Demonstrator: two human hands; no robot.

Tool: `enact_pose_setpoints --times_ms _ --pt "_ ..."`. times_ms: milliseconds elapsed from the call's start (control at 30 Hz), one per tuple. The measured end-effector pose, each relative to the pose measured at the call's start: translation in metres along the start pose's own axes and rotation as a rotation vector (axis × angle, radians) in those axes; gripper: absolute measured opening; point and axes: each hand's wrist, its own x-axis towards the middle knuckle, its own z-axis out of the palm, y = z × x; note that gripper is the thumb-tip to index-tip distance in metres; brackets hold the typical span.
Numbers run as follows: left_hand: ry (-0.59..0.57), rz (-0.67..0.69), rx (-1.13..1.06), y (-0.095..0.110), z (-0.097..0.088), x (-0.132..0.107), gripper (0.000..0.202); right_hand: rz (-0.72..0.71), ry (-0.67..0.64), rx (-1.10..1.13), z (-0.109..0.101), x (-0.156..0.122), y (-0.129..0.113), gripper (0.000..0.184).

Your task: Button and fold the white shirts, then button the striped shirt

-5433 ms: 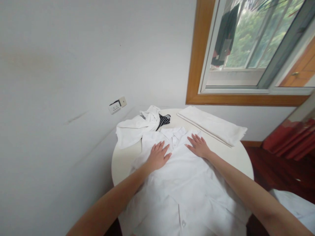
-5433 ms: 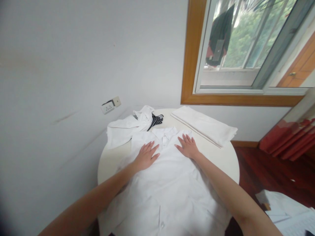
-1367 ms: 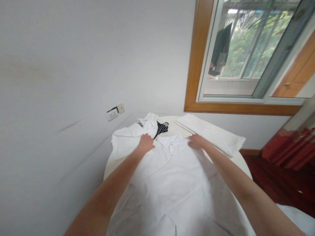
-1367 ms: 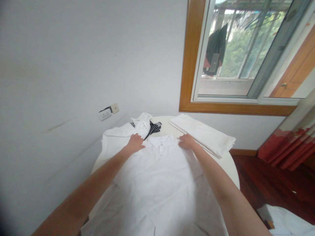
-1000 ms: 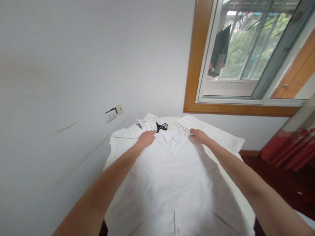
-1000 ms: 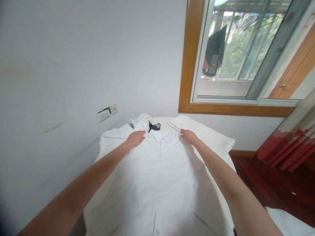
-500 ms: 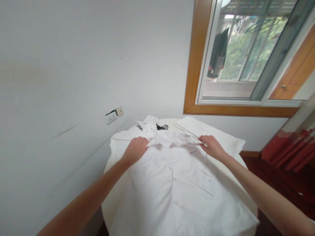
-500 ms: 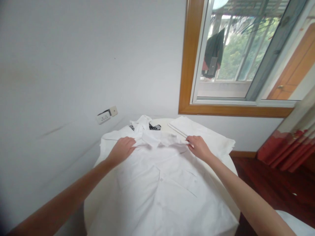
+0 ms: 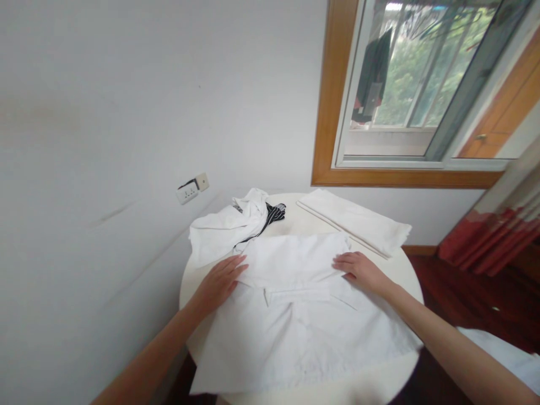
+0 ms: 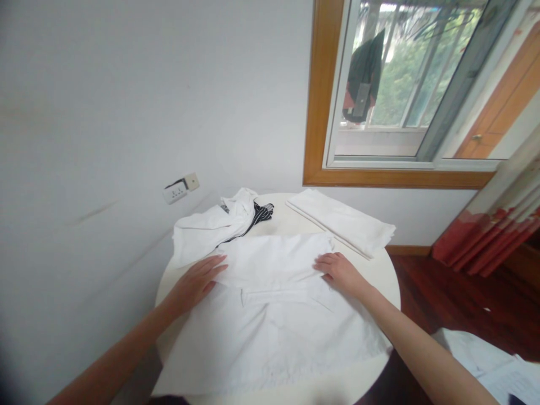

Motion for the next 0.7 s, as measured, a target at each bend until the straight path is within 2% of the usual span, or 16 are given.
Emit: enact_pose_setpoints --times_ms 133,300,467,567,700 --pt "-0.036 0.041 -0.050 -0.003 0.000 -0.007 0.039 0.004 0.026 0.067 -0.005 -0.007 0.005 0.039" --pt "0.002 0.074 -0.111 0.003 -0.004 -0.018 0.040 0.025 0.069 0.110 -0.018 -0.022 0.000 0.044" --pt "-0.074 0.101 -0.144 0.016 -0.007 -0.025 0.044 0.052 0.016 0.141 -0.005 -0.034 -0.004 0.047" --pt "-0.109 0.085 -0.178 0.021 -0.012 -0.025 0.045 0.048 0.010 0.136 -0.001 -0.037 -0.007 0.047" --pt "-0.102 0.008 -0.275 0.020 -0.024 -0.015 0.037 -0.006 -0.017 0.150 -0.017 -0.037 -0.010 0.040"
